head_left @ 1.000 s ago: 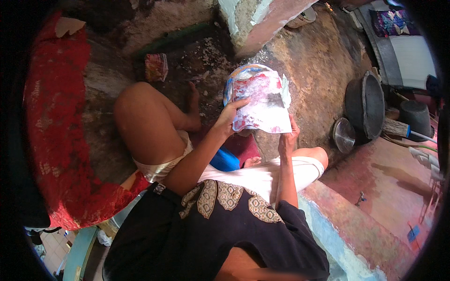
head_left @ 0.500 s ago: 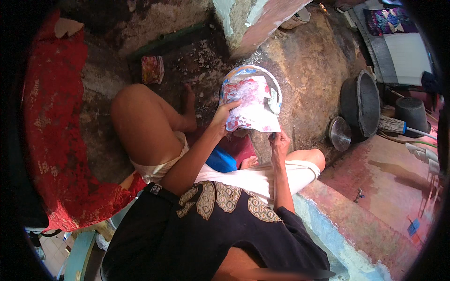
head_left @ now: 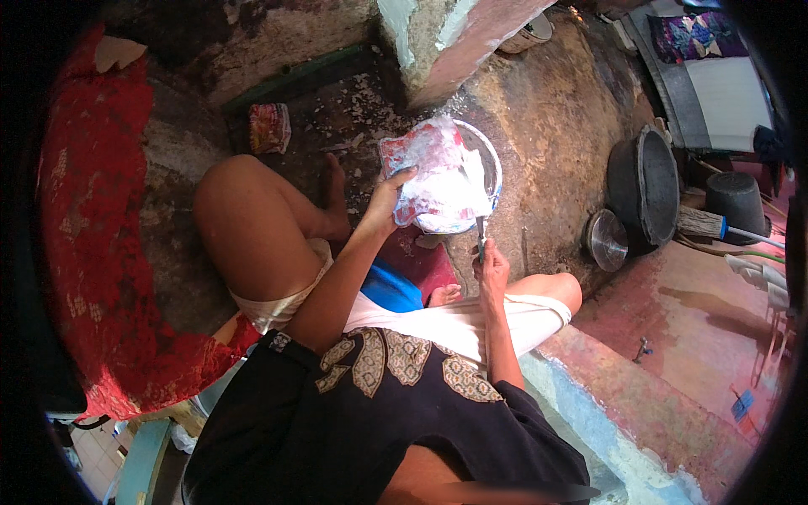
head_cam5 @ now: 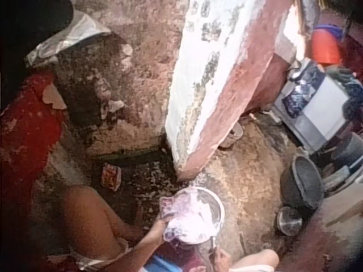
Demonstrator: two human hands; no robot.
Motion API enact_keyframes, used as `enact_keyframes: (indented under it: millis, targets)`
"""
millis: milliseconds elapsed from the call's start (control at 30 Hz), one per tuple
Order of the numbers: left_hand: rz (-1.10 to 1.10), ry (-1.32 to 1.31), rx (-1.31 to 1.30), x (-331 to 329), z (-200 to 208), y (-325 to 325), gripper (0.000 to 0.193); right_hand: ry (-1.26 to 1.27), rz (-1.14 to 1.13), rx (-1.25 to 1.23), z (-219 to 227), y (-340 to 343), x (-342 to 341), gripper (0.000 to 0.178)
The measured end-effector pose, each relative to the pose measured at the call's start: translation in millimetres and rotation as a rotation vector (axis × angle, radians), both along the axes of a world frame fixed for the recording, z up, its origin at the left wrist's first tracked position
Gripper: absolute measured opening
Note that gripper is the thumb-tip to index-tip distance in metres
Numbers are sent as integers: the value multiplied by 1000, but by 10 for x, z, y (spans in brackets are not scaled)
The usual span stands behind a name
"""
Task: The person applies a white plaster substance from a bucket onto a small board and then uses a spatula to spread and smooth it over a damaged section of a wall.
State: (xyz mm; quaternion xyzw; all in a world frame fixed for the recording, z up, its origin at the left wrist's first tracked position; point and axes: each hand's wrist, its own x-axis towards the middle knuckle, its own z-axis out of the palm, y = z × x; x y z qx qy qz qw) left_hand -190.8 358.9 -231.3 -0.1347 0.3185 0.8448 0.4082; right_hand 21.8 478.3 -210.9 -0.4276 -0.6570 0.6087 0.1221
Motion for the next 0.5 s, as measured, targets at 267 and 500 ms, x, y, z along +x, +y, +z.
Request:
enact_keyframes:
  millis: [267,500]
  targets:
    - [-35,195,158,-188,43,-155,43,-50,9,-85,219,202,-107,23]
    - [-287,-132,137,-55,-37,-174,42,242,194,-176,630,543,-496,40]
